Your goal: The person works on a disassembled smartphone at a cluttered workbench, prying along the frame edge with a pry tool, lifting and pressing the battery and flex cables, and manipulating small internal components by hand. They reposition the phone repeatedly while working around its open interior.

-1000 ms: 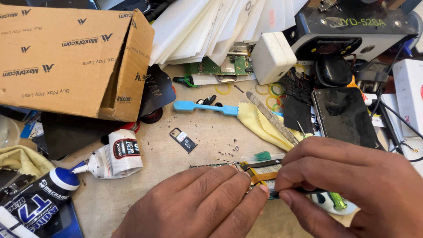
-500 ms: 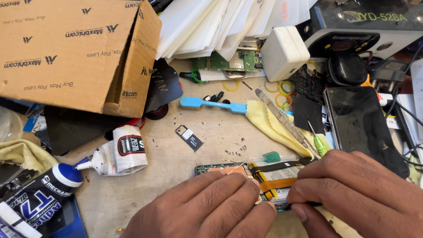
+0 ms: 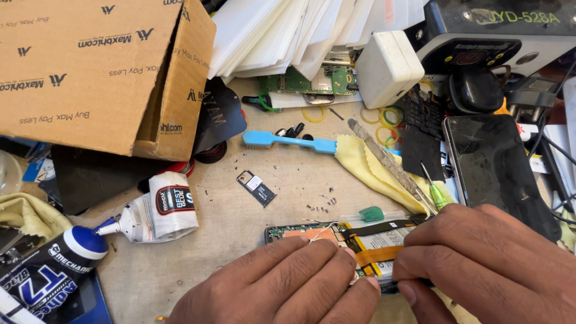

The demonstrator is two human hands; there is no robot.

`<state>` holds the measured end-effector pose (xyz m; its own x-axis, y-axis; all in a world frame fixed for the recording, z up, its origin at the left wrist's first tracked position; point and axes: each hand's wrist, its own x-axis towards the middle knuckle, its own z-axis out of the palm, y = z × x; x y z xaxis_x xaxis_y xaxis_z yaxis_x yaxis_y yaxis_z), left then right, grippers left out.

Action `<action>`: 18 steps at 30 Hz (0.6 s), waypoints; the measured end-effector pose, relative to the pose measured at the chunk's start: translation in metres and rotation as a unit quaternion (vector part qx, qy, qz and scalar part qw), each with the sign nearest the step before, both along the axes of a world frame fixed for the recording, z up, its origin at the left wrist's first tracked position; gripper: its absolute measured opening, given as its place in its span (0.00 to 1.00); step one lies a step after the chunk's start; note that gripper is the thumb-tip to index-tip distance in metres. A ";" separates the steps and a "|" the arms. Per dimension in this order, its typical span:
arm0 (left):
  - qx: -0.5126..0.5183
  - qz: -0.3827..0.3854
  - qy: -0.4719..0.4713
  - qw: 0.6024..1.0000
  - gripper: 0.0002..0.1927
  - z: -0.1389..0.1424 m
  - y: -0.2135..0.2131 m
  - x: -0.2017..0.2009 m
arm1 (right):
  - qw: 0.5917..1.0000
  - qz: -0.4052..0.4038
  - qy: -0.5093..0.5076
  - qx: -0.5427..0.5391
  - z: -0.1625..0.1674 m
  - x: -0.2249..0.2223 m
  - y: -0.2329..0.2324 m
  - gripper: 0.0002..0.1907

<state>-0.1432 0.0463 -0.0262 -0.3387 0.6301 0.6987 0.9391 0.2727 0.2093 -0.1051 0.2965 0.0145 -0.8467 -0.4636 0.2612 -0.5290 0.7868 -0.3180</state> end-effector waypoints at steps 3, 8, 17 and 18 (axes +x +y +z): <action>-0.005 0.010 0.020 1.000 0.12 0.001 0.001 -0.001 | 1.000 -0.001 0.003 0.009 0.002 -0.001 -0.002 0.12; -0.010 -0.019 -0.015 1.000 0.14 0.002 -0.001 -0.001 | 1.000 -0.010 -0.001 0.012 0.003 -0.001 -0.005 0.11; -0.003 -0.019 -0.011 1.000 0.13 0.004 -0.001 -0.002 | 1.000 0.029 -0.009 -0.005 0.006 -0.005 0.000 0.10; 0.000 -0.023 -0.026 0.999 0.13 0.005 -0.001 -0.002 | 0.999 0.041 -0.008 -0.014 0.007 -0.007 0.002 0.10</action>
